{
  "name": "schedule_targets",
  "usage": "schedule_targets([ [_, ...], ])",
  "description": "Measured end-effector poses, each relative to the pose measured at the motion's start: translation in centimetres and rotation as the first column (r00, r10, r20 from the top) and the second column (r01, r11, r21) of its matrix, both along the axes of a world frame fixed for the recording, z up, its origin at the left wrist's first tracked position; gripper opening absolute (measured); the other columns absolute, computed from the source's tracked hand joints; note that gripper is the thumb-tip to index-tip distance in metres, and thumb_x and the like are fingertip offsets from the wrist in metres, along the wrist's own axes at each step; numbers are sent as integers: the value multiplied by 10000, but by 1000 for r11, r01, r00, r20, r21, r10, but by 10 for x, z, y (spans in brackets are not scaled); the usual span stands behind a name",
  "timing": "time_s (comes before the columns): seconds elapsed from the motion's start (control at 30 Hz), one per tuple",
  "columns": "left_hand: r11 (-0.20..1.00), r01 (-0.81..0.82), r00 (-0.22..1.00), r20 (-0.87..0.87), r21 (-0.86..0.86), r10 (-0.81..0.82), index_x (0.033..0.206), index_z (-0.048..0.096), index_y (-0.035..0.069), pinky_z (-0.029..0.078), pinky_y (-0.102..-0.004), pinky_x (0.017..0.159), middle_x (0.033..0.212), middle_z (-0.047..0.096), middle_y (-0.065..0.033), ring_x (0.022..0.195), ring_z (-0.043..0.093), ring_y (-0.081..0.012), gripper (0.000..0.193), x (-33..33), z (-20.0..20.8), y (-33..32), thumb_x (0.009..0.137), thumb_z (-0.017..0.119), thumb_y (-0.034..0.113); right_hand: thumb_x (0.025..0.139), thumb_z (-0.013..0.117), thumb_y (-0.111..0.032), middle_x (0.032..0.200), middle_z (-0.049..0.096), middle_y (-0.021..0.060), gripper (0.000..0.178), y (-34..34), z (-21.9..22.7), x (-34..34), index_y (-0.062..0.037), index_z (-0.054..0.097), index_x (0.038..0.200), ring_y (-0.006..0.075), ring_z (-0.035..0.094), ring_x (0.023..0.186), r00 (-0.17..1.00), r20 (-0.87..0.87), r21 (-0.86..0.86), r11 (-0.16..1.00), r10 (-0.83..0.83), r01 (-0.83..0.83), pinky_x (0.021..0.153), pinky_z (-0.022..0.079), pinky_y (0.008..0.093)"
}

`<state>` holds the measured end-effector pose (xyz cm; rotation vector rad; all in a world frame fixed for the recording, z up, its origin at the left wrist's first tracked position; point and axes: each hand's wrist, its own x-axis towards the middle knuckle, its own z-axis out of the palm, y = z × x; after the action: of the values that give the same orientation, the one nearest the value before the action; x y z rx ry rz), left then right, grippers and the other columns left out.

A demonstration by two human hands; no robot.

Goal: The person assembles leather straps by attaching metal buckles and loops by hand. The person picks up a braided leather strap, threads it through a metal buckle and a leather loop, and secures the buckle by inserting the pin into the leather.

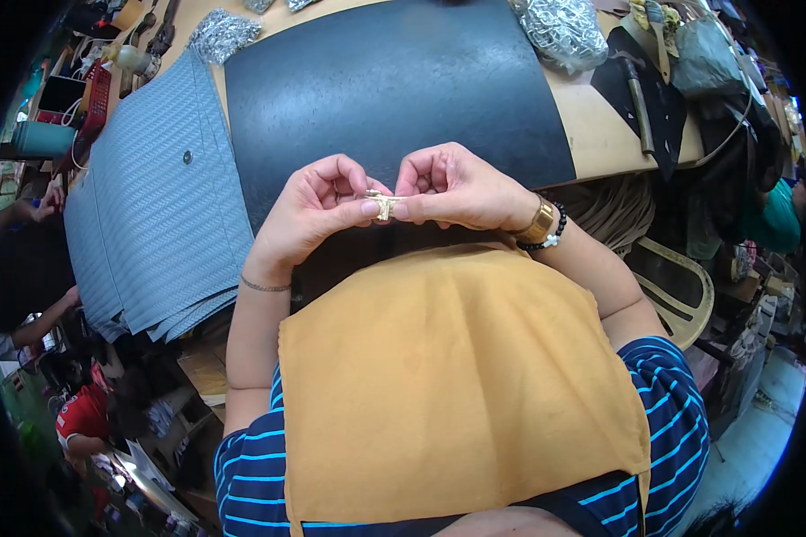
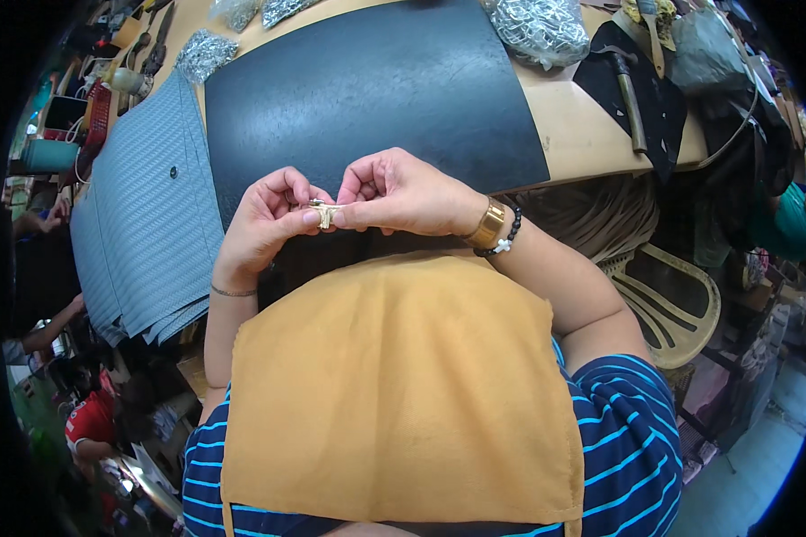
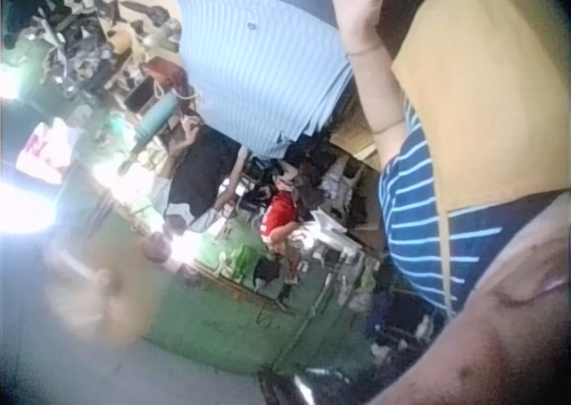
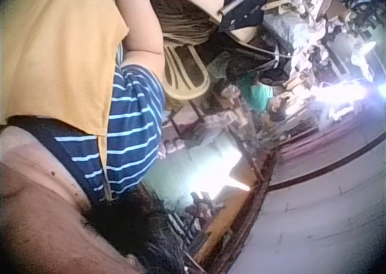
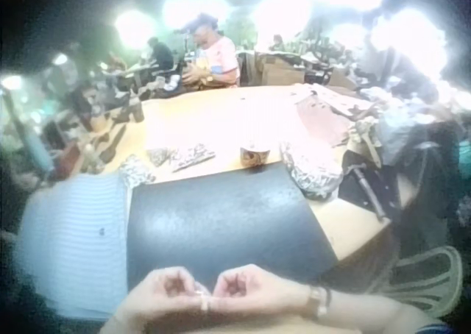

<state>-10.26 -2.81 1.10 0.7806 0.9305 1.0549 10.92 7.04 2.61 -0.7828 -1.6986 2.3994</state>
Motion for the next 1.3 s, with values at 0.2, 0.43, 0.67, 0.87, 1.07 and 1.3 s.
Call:
schedule_targets([
  [0.2, 999, 29, 998, 60, -34, -27, 1012, 450, 98, 566, -223, 733, 984, 688, -135, 844, 677, -130, 288, -3, 2, 6, 866, 688, 32, 829, 763, -220, 689, 607, -29, 205, -1, 0, -1, -62, 633, 844, 7, 481, 524, 1000, -3, -55, 998, -22, 22, 451, 360, 164],
  [0.43, 997, 3, 994, -110, 73, 5, 1042, 425, 75, 533, -257, 833, 1015, 678, -141, 952, 649, -138, 258, -4, 13, 5, 903, 623, -15, 853, 754, -234, 762, 640, -22, 236, 2, -1, -6, -33, 636, 886, 19, 543, 647, 999, 37, -109, 994, 13, -9, 534, 418, 181],
  [0.67, 918, -35, 863, -451, 396, 228, 1112, 486, 35, 514, -299, 899, 1117, 671, -128, 1021, 642, -149, 245, -6, 63, 22, 909, 597, -47, 897, 710, -236, 783, 651, -15, 239, 7, 20, -27, -3, 686, 944, 30, 550, 685, 990, -24, 177, 974, -139, 142, 591, 443, 197],
  [0.87, 775, -71, 850, -369, 628, 377, 1237, 482, 40, 511, -277, 905, 1148, 660, -90, 1050, 628, -134, 357, 6, 66, 55, 912, 624, -6, 907, 691, -138, 826, 674, 7, 136, 26, 25, -34, -7, 685, 944, 26, 565, 724, 812, -375, 238, 800, -448, 551, 622, 445, 183],
  [1.07, 922, -381, 902, 248, 74, 353, 1135, 639, 112, 496, -289, 851, 1075, 662, 24, 1005, 601, -74, 227, 23, 38, 103, 946, 641, 240, 877, 693, -35, 759, 624, -31, 56, 61, 34, -56, -25, 679, 930, -2, 521, 628, 694, -503, 541, 439, -515, 718, 526, 406, 156],
  [1.3, 902, -401, 761, 489, -163, 427, 1076, 655, 145, 484, -306, 845, 1022, 678, 23, 971, 619, -100, 184, 6, 11, 140, 923, 671, 246, 830, 708, -115, 758, 695, 100, 149, 114, 54, -70, 1, 703, 923, 111, 653, 614, 921, -283, 901, 255, -268, 351, 572, 528, 243],
])
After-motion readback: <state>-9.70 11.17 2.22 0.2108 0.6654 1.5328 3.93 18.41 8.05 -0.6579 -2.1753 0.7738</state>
